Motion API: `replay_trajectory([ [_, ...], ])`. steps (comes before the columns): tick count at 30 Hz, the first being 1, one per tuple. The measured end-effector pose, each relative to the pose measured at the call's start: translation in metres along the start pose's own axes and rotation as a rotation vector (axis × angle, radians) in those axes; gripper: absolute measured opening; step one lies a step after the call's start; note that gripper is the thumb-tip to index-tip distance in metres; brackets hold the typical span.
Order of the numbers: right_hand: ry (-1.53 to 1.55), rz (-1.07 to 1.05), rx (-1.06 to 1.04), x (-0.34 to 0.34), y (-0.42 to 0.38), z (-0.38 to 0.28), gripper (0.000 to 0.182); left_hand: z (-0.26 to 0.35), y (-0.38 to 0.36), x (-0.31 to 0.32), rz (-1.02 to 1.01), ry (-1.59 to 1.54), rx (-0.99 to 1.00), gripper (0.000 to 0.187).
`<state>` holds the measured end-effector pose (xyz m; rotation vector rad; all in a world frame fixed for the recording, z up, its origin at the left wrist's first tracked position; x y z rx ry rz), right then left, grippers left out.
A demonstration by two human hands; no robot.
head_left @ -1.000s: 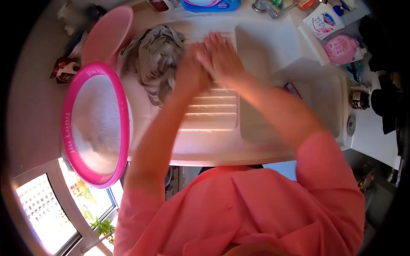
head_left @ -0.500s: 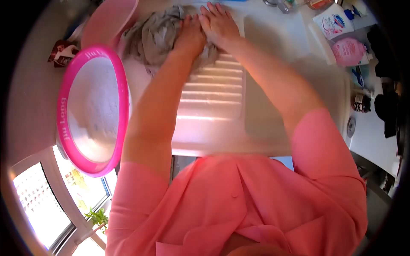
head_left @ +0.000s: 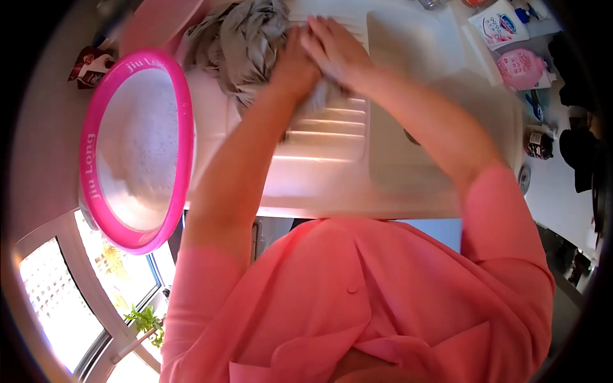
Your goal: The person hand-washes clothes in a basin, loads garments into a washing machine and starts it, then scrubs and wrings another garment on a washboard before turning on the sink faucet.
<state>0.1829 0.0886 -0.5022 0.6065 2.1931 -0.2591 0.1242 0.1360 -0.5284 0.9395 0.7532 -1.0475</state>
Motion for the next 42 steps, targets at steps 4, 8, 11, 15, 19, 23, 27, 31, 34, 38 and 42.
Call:
replay_trajectory([
  [4, -0.294, -0.024, -0.263, 0.005, -0.098, -0.047, 0.058, 0.074, -0.082, -0.021, -0.146, 0.317, 0.026, 0.067],
  [8, -0.102, 0.126, -0.111, -0.013, 0.008, 0.009, 0.052, -0.017, 0.045, 0.051, 0.104, 0.345, 0.276, 0.051],
  [11, -0.206, 0.238, -0.217, -0.021, 0.051, 0.036, 0.043, -0.008, 0.067, -0.018, -0.098, 0.600, -0.061, 0.046],
  [15, 0.166, 0.213, -0.183, -0.020, 0.018, 0.014, 0.058, -0.059, 0.058, -0.026, -0.627, 0.545, -0.110, 0.058],
  [19, -0.284, -0.046, -0.276, -0.005, -0.051, -0.044, 0.053, -0.077, 0.041, -0.058, -0.605, 0.548, -0.270, 0.069],
  [23, -0.064, -0.019, -0.316, -0.036, -0.030, 0.003, 0.036, -0.041, 0.009, -0.086, -0.769, 0.882, -0.256, 0.063],
  [27, 0.234, 0.235, -0.235, -0.057, -0.008, 0.012, 0.032, -0.006, 0.007, -0.059, 0.120, 0.895, 0.315, 0.049],
  [31, -0.081, 0.126, -0.236, -0.019, -0.020, -0.015, 0.032, 0.006, -0.021, -0.039, 0.080, 0.092, -0.205, 0.040],
  [34, -0.252, 0.335, -0.521, -0.015, -0.122, -0.067, 0.026, 0.064, -0.092, -0.055, 0.327, 0.360, -0.008, 0.034],
  [38, -0.315, 0.130, -0.359, -0.005, -0.076, -0.047, 0.018, 0.044, -0.072, -0.021, -0.176, 0.381, -0.158, 0.049],
  [42, -0.314, 0.375, -0.185, -0.019, 0.046, 0.020, 0.048, -0.019, 0.011, -0.024, 0.136, 0.503, -0.157, 0.056],
])
Point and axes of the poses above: each hand's wrist, its own y-axis towards the middle knuckle, its own x-axis out of the palm, z = x × y, the point moved 7 cm from there along y, towards the middle knuckle, and after that the axes turned 11 degrees about y, right-handed, at the moved point
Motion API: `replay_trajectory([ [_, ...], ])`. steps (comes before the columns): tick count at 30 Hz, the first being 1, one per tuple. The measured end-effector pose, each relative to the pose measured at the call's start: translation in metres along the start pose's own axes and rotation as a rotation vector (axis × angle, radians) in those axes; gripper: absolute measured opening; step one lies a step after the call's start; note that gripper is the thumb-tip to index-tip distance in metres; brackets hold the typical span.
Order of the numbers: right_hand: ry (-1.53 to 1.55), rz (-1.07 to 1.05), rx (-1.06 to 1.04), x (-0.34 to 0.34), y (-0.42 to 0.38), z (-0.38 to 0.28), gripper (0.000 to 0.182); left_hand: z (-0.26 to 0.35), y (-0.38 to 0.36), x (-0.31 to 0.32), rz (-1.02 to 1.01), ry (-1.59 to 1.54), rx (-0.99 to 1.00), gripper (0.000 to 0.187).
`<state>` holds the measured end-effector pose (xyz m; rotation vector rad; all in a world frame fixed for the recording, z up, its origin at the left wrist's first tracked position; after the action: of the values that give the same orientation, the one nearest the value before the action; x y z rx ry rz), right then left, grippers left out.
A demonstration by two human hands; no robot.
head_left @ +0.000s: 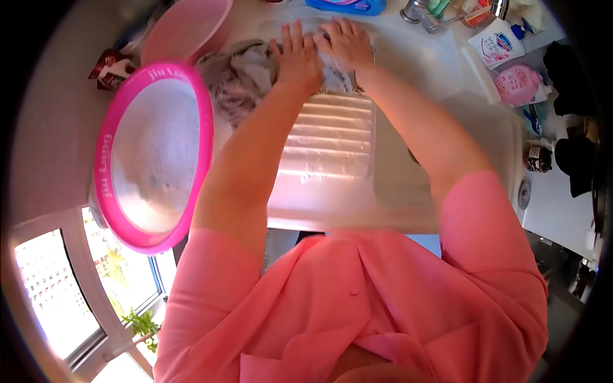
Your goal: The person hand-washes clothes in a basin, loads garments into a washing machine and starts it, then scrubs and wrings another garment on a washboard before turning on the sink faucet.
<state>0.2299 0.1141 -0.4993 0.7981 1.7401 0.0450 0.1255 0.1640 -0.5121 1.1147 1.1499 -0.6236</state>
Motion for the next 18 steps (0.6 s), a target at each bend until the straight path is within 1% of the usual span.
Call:
replay_trajectory([
  [2, -0.021, -0.312, 0.180, -0.009, -0.021, -0.019, 0.064, 0.011, -0.005, 0.004, -0.029, 0.014, 0.165, 0.057],
  [3, -0.023, -0.350, 0.087, -0.017, -0.047, -0.036, 0.065, 0.016, -0.023, -0.004, -0.110, -0.029, 0.209, 0.062],
  [5, 0.012, -0.410, -0.081, -0.048, -0.104, -0.069, 0.066, 0.036, -0.071, -0.028, -0.071, -0.263, 0.253, 0.065],
  [6, 0.048, -0.437, -0.145, -0.060, -0.123, -0.083, 0.067, 0.051, -0.091, -0.041, -0.193, -0.181, 0.295, 0.070],
  [7, 0.069, -0.423, -0.160, -0.061, -0.122, -0.083, 0.065, 0.051, -0.085, -0.029, -0.151, -0.248, 0.265, 0.072],
  [8, 0.067, -0.417, -0.165, -0.046, -0.102, -0.070, 0.065, 0.049, -0.074, -0.016, -0.108, -0.313, 0.237, 0.074],
  [10, -0.086, -0.290, 0.011, -0.008, -0.040, -0.021, 0.064, 0.035, -0.018, 0.001, -0.184, 0.107, 0.312, 0.077],
  [12, -0.121, -0.148, 0.147, -0.011, -0.011, -0.003, 0.061, 0.023, 0.020, 0.014, -0.226, 0.146, 0.191, 0.076],
  [13, -0.130, -0.154, 0.149, -0.017, -0.017, -0.006, 0.061, 0.026, 0.016, 0.004, -0.226, 0.135, 0.191, 0.076],
  [15, -0.028, -0.259, 0.123, -0.020, -0.043, -0.024, 0.058, 0.032, -0.014, -0.012, -0.355, 0.132, 0.189, 0.077],
  [16, -0.024, -0.257, 0.115, -0.027, -0.065, -0.033, 0.058, 0.037, -0.036, -0.013, -0.353, 0.138, 0.183, 0.077],
  [18, 0.002, -0.147, -0.109, -0.055, -0.115, -0.069, 0.055, 0.055, -0.078, -0.030, -0.017, -0.370, 0.226, 0.077],
])
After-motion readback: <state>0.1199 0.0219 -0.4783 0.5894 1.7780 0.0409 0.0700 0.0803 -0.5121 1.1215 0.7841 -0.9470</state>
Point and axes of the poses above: each hand's wrist, its own y-axis towards the middle knuckle, its own x-axis out of the palm, z = x × y, the point moved 7 cm from there along y, towards the middle knuckle, and after that the axes turned 11 degrees about y, right-handed, at the moved point
